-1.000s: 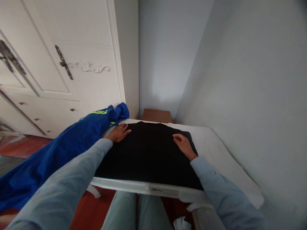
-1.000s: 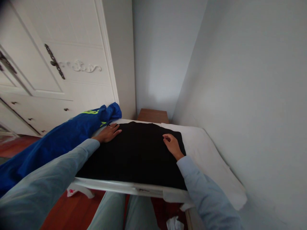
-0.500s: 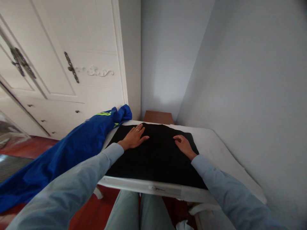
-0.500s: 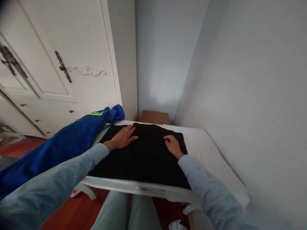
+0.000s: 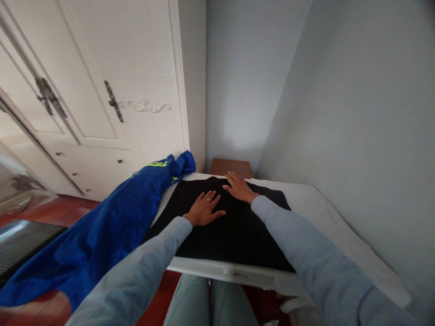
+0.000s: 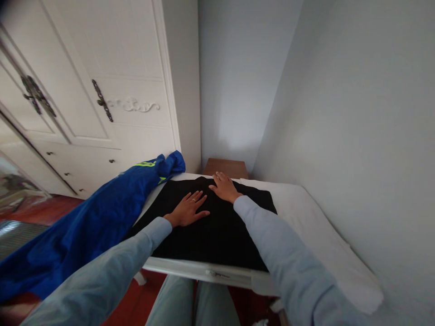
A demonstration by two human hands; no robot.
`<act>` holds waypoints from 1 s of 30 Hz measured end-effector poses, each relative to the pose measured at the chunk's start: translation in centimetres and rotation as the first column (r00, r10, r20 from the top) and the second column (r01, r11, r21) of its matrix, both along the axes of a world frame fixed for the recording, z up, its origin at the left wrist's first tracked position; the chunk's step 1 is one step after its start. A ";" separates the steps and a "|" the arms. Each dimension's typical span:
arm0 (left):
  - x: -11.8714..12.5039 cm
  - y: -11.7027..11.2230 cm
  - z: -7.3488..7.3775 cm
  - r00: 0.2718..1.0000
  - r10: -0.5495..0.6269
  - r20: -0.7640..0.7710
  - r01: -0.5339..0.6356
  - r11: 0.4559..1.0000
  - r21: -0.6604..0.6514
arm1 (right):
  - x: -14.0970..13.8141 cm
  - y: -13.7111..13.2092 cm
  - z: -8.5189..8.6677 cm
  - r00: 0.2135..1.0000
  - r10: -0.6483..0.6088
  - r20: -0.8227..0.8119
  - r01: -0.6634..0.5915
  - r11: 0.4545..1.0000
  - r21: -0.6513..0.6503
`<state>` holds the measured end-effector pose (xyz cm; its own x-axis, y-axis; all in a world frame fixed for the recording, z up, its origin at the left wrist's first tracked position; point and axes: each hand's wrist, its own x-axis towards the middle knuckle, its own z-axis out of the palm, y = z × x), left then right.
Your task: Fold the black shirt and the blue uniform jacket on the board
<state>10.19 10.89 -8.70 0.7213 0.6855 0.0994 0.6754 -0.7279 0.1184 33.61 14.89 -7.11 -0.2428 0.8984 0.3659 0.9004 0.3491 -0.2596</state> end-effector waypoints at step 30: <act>0.3 -0.7 1.0 0.998 0.023 -0.053 -0.025 0.999 -0.036 | -0.2 1.3 -2.8 0.962 -0.095 0.255 0.160 0.955 -0.249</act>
<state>10.49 10.21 -7.72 0.7083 0.7050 0.0360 0.6985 -0.7074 0.1085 33.46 16.22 -9.94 -0.1702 0.9838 0.0565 0.9795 0.1752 -0.0994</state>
